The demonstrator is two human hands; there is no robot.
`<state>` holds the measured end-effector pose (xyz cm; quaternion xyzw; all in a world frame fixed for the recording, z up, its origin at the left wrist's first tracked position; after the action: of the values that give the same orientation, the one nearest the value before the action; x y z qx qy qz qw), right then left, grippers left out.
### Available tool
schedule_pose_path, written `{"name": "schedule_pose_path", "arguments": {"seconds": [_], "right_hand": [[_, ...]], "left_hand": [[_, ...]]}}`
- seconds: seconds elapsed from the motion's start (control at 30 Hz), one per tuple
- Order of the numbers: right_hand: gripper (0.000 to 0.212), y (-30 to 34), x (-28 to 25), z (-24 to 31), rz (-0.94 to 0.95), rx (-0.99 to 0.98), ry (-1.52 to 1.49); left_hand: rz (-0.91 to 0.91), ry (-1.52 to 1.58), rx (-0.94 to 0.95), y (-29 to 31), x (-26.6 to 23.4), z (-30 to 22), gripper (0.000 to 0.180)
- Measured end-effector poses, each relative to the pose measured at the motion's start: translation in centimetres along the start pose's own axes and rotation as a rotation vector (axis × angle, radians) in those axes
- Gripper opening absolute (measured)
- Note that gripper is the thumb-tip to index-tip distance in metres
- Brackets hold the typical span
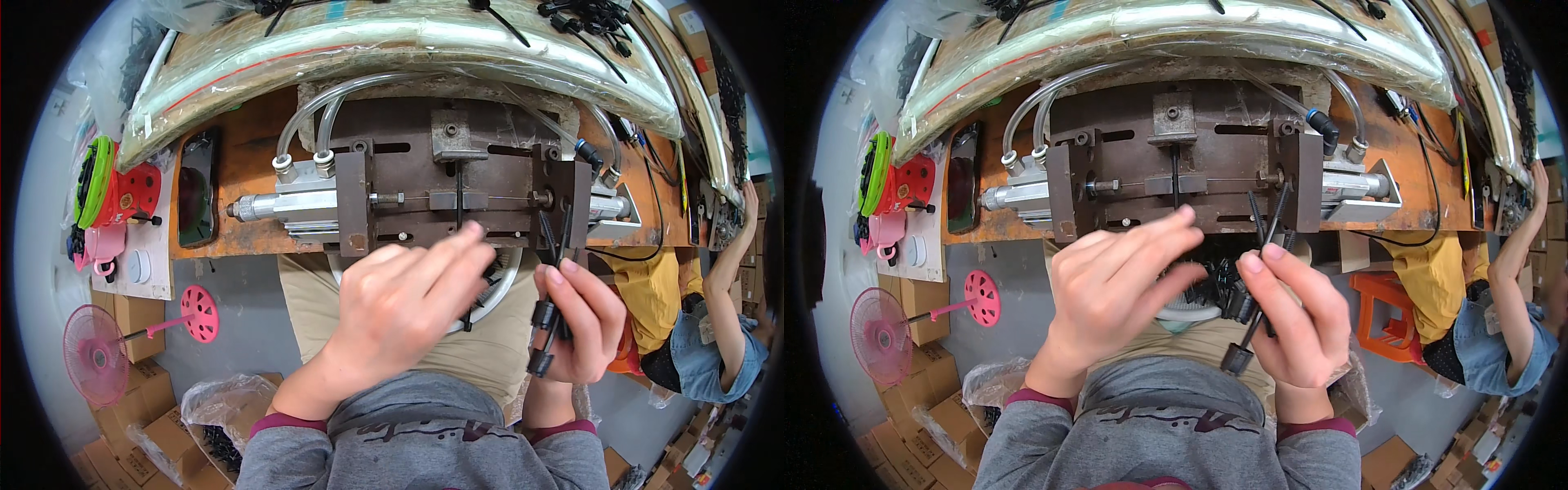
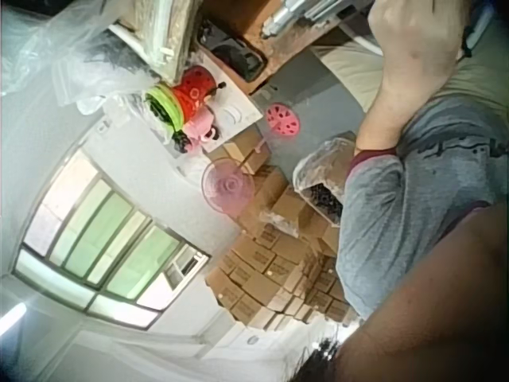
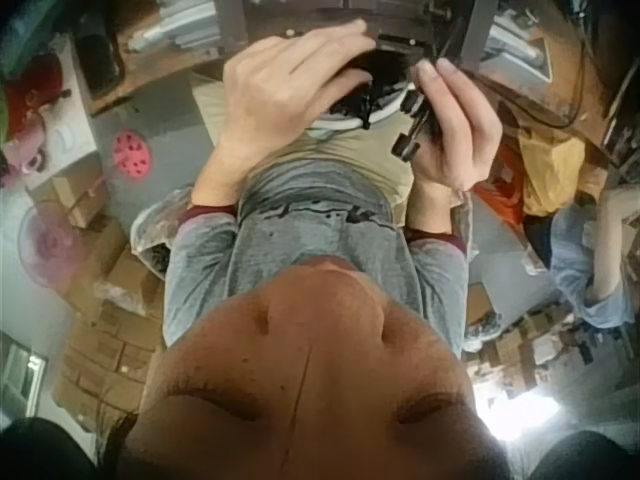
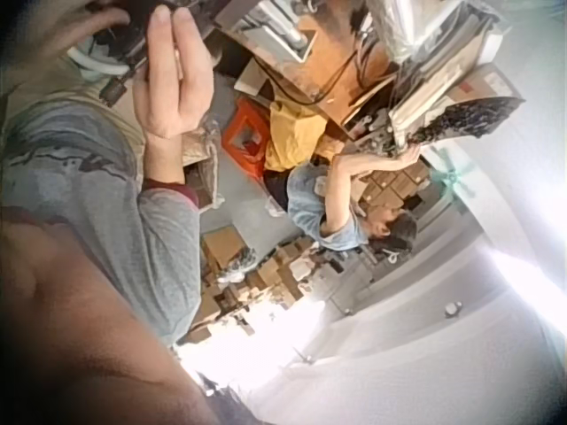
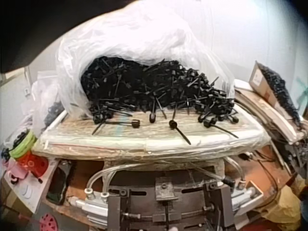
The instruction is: The person is seen assembling electronic components using a machine and their hands.
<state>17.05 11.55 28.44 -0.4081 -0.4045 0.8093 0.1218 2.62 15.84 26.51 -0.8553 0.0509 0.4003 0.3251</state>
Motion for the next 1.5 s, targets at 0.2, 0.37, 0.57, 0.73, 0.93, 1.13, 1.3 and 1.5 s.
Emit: {"name": "schedule_pose_path", "arguments": {"seconds": [0.2, 0.37, 0.57, 0.73, 0.93, 1.13, 1.3, 1.5], "right_hand": [[0.03, -0.2, 2.2, 1.6, 0.079, -0.111, -0.156], [0.031, -0.4, 2.0, 0.2, 0.055, -0.037, -0.136], [0.022, 0.1, 1.2, -1.2, -0.005, 0.037, -0.077], [0.039, 0.6, 1.0, -1.9, -0.018, 0.09, -0.166], [0.042, 0.6, 0.7, -1.7, -0.02, 0.065, -0.201], [0.052, -0.4, 1.4, -0.8, 0.074, -0.03, -0.11], [0.038, -1.3, 2.9, 1.3, 0.146, -0.13, -0.118], [0.051, -0.7, 1.4, -1.4, 0.038, 0.076, -0.082]], "left_hand": [[-0.095, 0.498, 0.02, 0.3, -2.0, -1.1, 0.035], [-0.095, 0.216, -0.055, 1.3, -1.8, -0.5, 0.035], [0.072, -0.135, -0.032, 1.5, 0.9, 0.1, 0.028], [0.093, -0.257, 0.037, 0.8, 1.6, -0.2, 0.027], [0.105, -0.21, 0.0, 0.7, 1.7, 0.3, 0.027], [0.122, 0.517, -0.169, 0.9, 0.4, 0.8, 0.04], [0.1, 0.639, -0.005, 1.0, -1.5, -1.3, 0.036], [-0.033, 0.08, 0.03, 1.4, -1.5, -0.6, 0.034]]}}
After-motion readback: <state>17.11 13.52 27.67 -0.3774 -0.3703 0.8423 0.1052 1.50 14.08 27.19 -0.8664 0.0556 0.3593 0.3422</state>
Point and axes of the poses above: each hand's wrist, its own y-axis away from the middle knuckle, its own x-axis out of the palm, z = x × y, the point moved 10 cm from there along -y, towards the middle knuckle
